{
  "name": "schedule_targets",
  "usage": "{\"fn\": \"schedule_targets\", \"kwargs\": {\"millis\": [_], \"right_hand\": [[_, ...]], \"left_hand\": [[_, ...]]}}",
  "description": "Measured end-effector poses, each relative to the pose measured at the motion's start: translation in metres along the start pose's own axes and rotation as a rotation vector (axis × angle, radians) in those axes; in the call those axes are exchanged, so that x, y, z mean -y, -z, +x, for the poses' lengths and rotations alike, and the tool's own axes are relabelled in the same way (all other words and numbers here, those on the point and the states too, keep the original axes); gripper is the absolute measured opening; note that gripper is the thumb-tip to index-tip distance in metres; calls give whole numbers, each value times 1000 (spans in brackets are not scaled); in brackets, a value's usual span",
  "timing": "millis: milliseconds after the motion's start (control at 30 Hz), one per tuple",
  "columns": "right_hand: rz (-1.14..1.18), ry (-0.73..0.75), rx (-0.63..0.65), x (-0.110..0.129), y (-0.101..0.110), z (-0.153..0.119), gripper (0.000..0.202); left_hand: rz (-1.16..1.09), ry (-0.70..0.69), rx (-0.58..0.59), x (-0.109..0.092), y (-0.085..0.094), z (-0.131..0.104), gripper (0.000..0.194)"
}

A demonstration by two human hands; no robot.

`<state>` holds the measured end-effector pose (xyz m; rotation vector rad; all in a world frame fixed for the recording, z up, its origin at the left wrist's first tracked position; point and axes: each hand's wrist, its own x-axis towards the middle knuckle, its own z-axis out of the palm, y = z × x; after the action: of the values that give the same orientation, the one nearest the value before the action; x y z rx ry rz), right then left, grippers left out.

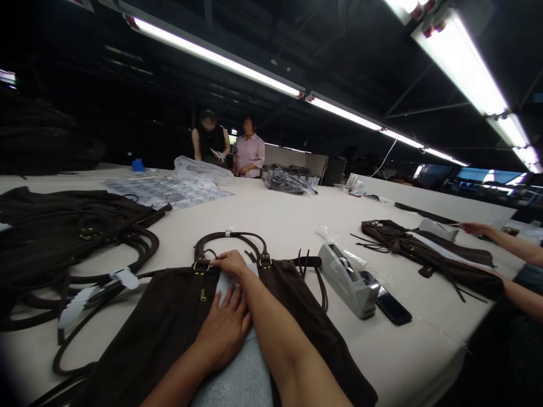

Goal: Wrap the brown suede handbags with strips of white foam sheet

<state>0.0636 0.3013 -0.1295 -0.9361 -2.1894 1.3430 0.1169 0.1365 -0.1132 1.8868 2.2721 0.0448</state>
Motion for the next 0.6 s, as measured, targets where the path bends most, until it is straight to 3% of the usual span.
{"fn": "schedule_targets", "kwargs": {"millis": [167, 300, 433, 600], "right_hand": [[239, -12, -23, -4, 23, -5, 25], [282, -42, -49, 1, 26, -8, 30], [169, -77, -106, 6, 30, -13, 31], [-158, -181, -200, 6, 66, -31, 11]], "left_hand": [[13, 9, 5, -1, 0, 2, 58], [20, 14, 7, 0, -1, 5, 58], [15, 29, -11, 1, -4, 6, 56], [-66, 103, -99, 2, -7, 6, 53]]}}
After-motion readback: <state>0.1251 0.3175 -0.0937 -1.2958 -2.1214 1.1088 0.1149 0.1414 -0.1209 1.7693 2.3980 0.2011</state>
